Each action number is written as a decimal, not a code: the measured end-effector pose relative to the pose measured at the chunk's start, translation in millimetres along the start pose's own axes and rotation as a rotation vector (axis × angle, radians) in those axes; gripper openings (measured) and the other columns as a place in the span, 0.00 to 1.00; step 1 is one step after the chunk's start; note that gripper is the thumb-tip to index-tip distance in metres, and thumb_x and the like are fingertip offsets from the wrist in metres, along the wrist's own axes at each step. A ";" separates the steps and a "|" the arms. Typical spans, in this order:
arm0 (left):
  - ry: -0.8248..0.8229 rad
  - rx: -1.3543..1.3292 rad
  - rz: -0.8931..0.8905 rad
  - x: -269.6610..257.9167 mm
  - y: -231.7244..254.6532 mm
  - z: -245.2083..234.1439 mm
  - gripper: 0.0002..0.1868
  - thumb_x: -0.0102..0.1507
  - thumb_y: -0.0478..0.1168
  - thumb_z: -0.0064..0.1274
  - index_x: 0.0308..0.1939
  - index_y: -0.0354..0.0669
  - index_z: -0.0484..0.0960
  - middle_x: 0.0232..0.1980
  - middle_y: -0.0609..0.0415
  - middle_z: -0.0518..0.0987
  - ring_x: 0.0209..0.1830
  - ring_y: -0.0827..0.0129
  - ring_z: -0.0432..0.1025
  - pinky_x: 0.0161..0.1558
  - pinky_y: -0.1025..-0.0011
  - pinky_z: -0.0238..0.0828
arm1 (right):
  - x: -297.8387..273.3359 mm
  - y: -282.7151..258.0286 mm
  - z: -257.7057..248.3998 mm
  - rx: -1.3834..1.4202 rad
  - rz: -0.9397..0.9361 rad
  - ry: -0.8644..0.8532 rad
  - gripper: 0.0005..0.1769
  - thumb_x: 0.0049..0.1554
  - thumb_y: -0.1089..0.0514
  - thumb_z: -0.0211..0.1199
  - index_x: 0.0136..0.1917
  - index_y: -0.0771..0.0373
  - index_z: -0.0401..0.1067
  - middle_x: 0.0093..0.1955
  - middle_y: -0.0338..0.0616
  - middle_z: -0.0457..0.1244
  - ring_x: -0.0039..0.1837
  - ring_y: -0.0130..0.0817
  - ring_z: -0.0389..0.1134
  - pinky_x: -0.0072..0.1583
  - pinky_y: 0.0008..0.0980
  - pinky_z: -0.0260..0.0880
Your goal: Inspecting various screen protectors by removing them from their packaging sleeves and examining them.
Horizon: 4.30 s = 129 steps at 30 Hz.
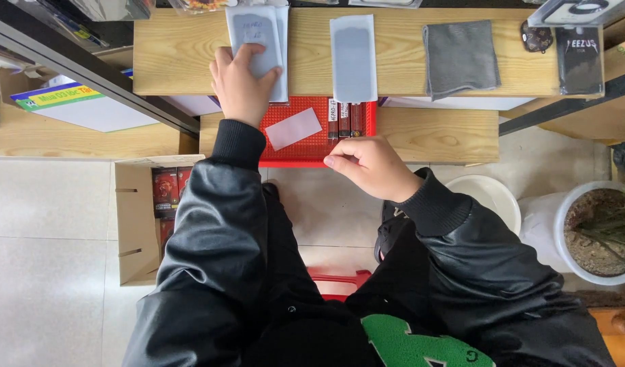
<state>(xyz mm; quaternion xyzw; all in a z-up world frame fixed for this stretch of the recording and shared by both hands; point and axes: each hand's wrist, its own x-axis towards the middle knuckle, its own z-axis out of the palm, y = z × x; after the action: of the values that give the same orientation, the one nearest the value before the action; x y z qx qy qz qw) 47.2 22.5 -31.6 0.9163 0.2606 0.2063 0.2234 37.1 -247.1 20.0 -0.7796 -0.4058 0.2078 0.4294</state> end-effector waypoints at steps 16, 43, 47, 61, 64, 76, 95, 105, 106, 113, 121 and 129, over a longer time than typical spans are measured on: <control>-0.122 0.025 -0.118 12.6 30.9 12.8 0.29 0.52 0.58 0.67 0.47 0.50 0.71 0.68 0.30 0.59 0.60 0.37 0.64 0.56 0.53 0.62 | 15.8 17.1 -7.9 -0.026 0.082 -0.009 0.10 0.58 0.55 0.60 0.40 0.60 0.77 0.36 0.36 0.70 0.38 0.26 0.66 0.44 0.26 0.62; 0.046 0.101 0.052 -1.0 27.6 19.5 0.37 0.51 0.59 0.71 0.53 0.48 0.69 0.68 0.31 0.59 0.66 0.37 0.58 0.61 0.48 0.59 | 63.1 83.1 4.7 0.842 0.786 0.486 0.09 0.59 0.54 0.62 0.45 0.61 0.69 0.34 0.44 0.66 0.33 0.31 0.66 0.35 0.27 0.68; 0.057 -0.299 0.238 -16.4 49.5 -2.5 0.30 0.60 0.47 0.64 0.58 0.40 0.67 0.61 0.40 0.66 0.64 0.47 0.63 0.62 0.58 0.62 | 47.7 56.7 8.8 0.953 0.674 0.444 0.09 0.58 0.53 0.62 0.42 0.59 0.68 0.35 0.45 0.66 0.34 0.31 0.67 0.35 0.27 0.67; -0.898 -2.015 -0.341 -44.7 78.1 -37.1 0.38 0.61 0.60 0.46 0.65 0.36 0.66 0.66 0.37 0.71 0.58 0.49 0.73 0.49 0.52 0.75 | 14.3 17.6 8.6 1.029 0.399 0.048 0.10 0.59 0.58 0.59 0.49 0.67 0.71 0.36 0.49 0.66 0.40 0.34 0.69 0.46 0.35 0.76; -1.157 -1.987 -0.260 -53.7 82.4 -43.0 0.44 0.60 0.65 0.44 0.63 0.27 0.68 0.49 0.34 0.79 0.43 0.48 0.76 0.50 0.57 0.75 | 13.9 13.4 5.8 0.995 0.358 -0.050 0.13 0.58 0.58 0.59 0.51 0.70 0.70 0.45 0.51 0.65 0.41 0.39 0.68 0.45 0.35 0.74; -1.070 -1.772 0.022 -77.3 102.3 -62.9 0.48 0.59 0.77 0.32 0.54 0.33 0.75 0.45 0.38 0.79 0.46 0.51 0.77 0.48 0.46 0.76 | 11.0 7.0 -4.5 0.879 0.097 -0.340 0.09 0.61 0.60 0.58 0.39 0.63 0.73 0.27 0.47 0.65 0.33 0.34 0.70 0.43 0.38 0.77; -0.749 -1.512 -0.219 -93.2 130.6 -98.7 0.48 0.60 0.73 0.36 0.56 0.26 0.74 0.51 0.29 0.77 0.49 0.42 0.75 0.55 0.46 0.70 | 11.2 -20.1 -15.6 1.277 0.105 -0.241 0.04 0.59 0.64 0.56 0.46 0.58 0.71 0.33 0.49 0.67 0.39 0.39 0.71 0.48 0.47 0.77; -0.708 -1.715 -0.161 -103.1 107.4 -62.0 0.32 0.69 0.59 0.38 0.51 0.28 0.74 0.46 0.28 0.77 0.40 0.46 0.78 0.44 0.52 0.80 | 8.1 -33.3 -26.3 1.003 0.034 -0.207 0.02 0.58 0.65 0.59 0.44 0.60 0.70 0.38 0.47 0.68 0.42 0.36 0.71 0.48 0.39 0.74; -0.709 -1.713 -0.163 -101.6 104.3 -55.5 0.32 0.69 0.59 0.38 0.51 0.28 0.74 0.46 0.28 0.77 0.40 0.46 0.78 0.44 0.52 0.80 | 9.0 -33.0 -28.2 1.005 0.034 -0.206 0.02 0.58 0.65 0.59 0.44 0.60 0.70 0.38 0.47 0.68 0.42 0.36 0.71 0.48 0.39 0.74; -0.731 -1.802 -0.187 -99.9 89.5 -50.4 0.40 0.67 0.65 0.33 0.52 0.24 0.75 0.45 0.27 0.79 0.43 0.45 0.79 0.46 0.52 0.78 | 10.9 15.9 -33.2 0.997 0.022 -0.019 0.06 0.55 0.60 0.61 0.40 0.66 0.72 0.40 0.50 0.66 0.44 0.38 0.70 0.49 0.40 0.74; -1.238 -1.816 -0.234 -140.2 102.7 -52.1 0.37 0.67 0.59 0.41 0.59 0.22 0.67 0.44 0.25 0.77 0.43 0.41 0.78 0.43 0.49 0.77 | 5.5 -3.3 -30.4 1.349 -0.296 -0.131 0.39 0.57 0.46 0.63 0.71 0.71 0.54 0.58 0.65 0.63 0.53 0.50 0.71 0.52 0.44 0.76; -1.515 -1.853 -0.292 -156.0 99.6 -36.5 0.33 0.67 0.54 0.47 0.63 0.30 0.62 0.50 0.29 0.77 0.46 0.41 0.77 0.44 0.44 0.75 | 12.9 50.3 -21.8 1.411 -0.408 -0.117 0.31 0.61 0.46 0.55 0.70 0.66 0.57 0.57 0.72 0.60 0.58 0.68 0.67 0.55 0.54 0.73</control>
<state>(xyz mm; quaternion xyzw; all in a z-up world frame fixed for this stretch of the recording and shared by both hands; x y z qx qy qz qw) -54.0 -131.5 8.9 0.2586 -0.0822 -0.3022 0.9138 82.1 -262.7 -10.0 -0.2144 -0.3348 0.3766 0.8367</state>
